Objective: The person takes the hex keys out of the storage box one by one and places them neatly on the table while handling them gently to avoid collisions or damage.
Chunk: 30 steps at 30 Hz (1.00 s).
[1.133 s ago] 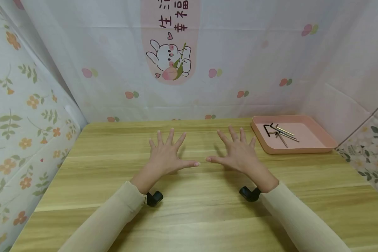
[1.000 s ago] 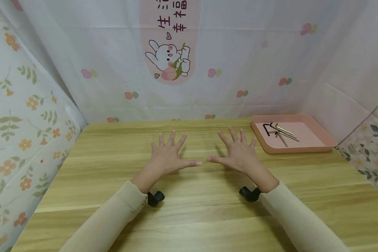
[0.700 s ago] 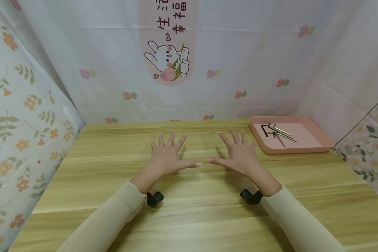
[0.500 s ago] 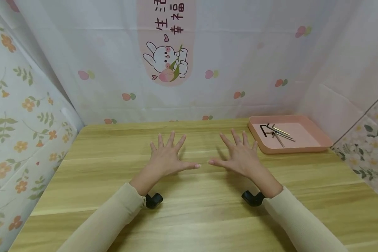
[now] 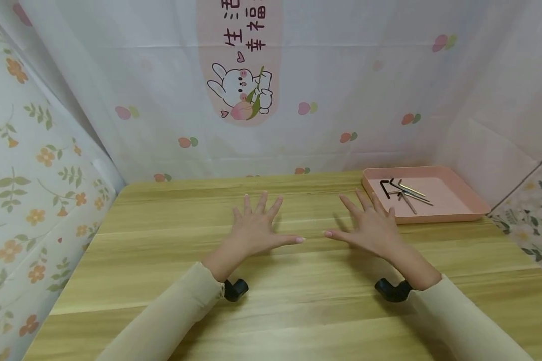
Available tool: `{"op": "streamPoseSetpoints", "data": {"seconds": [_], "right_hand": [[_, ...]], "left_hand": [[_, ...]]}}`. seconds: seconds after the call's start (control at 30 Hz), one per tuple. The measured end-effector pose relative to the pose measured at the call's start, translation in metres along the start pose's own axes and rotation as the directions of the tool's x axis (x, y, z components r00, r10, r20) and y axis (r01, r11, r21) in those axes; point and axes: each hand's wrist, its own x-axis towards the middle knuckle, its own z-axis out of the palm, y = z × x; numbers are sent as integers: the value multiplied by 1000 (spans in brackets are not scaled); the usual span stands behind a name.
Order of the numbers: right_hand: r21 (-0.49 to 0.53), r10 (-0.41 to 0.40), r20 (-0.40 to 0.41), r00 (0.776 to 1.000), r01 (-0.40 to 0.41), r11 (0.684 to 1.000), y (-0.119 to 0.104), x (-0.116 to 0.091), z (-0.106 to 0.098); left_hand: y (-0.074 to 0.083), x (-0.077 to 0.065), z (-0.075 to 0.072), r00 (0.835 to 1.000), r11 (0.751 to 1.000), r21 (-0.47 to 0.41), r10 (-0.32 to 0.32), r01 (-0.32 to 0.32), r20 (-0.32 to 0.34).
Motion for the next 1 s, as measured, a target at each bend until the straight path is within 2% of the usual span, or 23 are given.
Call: {"op": "streamPoseSetpoints", "data": {"seconds": [0.27,0.47,0.67,0.73,0.77,0.83,0.93,1.0], "right_hand": [[-22,4,-39,999,-5,1000,33,-12,-12],[-51,9,-79,997,-13,999,54,-15,-18],[-47,-2,-115,993,-3,999,85,-17,-21],[-33,4,-121,993,-8,999,97,-18,-21],[-25,11,-121,993,-14,1000,103,-18,-22],[-6,23,-133,991,-24,1000,114,-19,-24],[55,46,-143,989,-38,998,131,-18,-26],[94,61,-136,989,-48,994,141,-15,-26]], "left_hand": [[30,19,5,995,995,-32,90,-89,40],[55,40,9,990,990,-48,136,-135,29],[77,56,15,979,978,-45,203,-202,13],[83,62,19,976,972,-90,219,-216,20],[85,65,21,975,966,-146,221,-214,28],[88,70,25,973,934,-293,225,-203,42],[91,80,31,973,839,-516,225,-172,42],[93,85,34,977,782,-604,213,-152,30]]}}
